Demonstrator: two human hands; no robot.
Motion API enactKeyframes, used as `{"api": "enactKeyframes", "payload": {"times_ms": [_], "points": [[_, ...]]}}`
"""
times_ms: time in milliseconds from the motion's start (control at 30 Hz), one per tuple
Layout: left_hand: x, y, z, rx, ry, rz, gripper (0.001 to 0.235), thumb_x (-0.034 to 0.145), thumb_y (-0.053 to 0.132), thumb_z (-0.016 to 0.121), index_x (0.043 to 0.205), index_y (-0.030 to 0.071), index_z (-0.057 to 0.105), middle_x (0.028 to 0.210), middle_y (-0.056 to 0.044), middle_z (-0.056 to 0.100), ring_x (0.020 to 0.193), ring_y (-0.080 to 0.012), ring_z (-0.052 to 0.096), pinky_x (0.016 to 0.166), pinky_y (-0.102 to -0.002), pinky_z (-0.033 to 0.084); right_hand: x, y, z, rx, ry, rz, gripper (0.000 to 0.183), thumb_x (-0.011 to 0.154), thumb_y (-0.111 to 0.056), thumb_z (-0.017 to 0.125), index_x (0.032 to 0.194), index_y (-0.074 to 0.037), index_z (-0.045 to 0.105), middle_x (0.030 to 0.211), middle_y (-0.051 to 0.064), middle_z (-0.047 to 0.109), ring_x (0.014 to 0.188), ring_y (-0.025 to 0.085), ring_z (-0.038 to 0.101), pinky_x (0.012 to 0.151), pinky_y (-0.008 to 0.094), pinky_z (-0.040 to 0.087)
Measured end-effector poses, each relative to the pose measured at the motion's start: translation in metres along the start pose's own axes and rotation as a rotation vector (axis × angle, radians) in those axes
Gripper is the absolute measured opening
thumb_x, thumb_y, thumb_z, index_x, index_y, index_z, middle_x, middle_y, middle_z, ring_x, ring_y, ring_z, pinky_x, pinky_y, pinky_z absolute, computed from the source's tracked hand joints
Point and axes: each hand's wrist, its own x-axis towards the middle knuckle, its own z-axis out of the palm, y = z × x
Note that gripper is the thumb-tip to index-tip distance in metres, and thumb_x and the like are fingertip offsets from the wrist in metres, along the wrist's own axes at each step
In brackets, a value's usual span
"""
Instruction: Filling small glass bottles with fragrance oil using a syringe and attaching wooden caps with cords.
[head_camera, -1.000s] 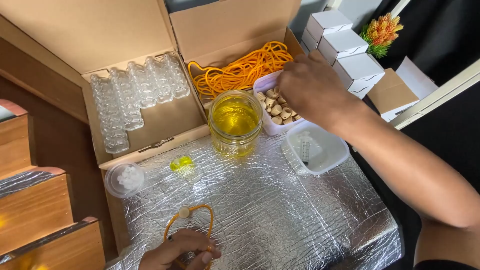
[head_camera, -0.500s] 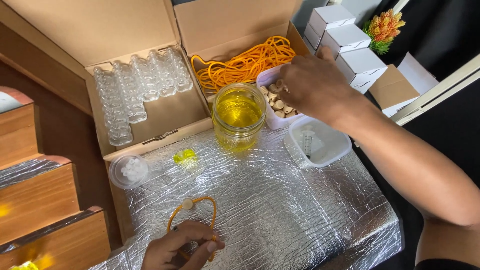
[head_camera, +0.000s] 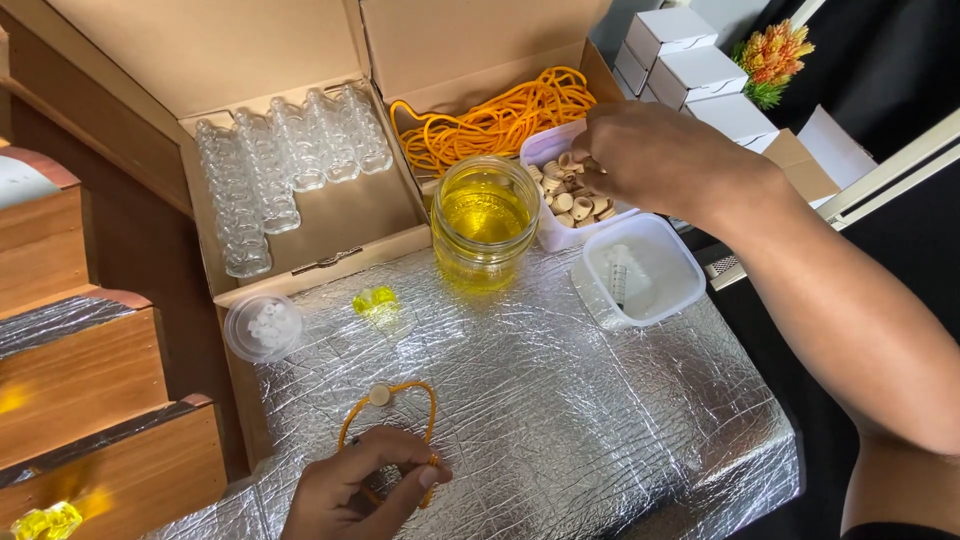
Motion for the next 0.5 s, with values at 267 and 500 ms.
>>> {"api": "enactKeyframes", "payload": {"times_ms": [267, 500], "points": [[0.002, -0.002, -0.001, 0.040, 0.014, -0.028, 0.007, 0.081, 0.012, 0.081, 0.083, 0.012, 0.088, 0.081, -0.001, 0.088, 0.040, -0.0055, 0.060, 0.032, -0.019, 0.038, 0.000, -0.018, -0.018, 0.059, -0.103, 0.141, 0.012, 0.100, -0.016, 0.065, 0.104, -0.007, 0.058, 0.081, 0.012, 0.067, 0.071, 0.027, 0.064, 0.062, 0.044, 0.045], [0.005, -0.004, -0.001, 0.055, 0.032, 0.005, 0.006, 0.080, 0.013, 0.082, 0.080, 0.013, 0.088, 0.078, -0.001, 0.087, 0.044, -0.0053, 0.064, 0.032, -0.019, 0.038, 0.004, 0.010, -0.001, 0.104, -0.085, -0.095, 0.033, 0.069, 0.005, 0.050, 0.068, -0.015, 0.024, 0.070, 0.000, 0.016, 0.063, 0.017, 0.019, 0.056, 0.041, 0.020]]}}
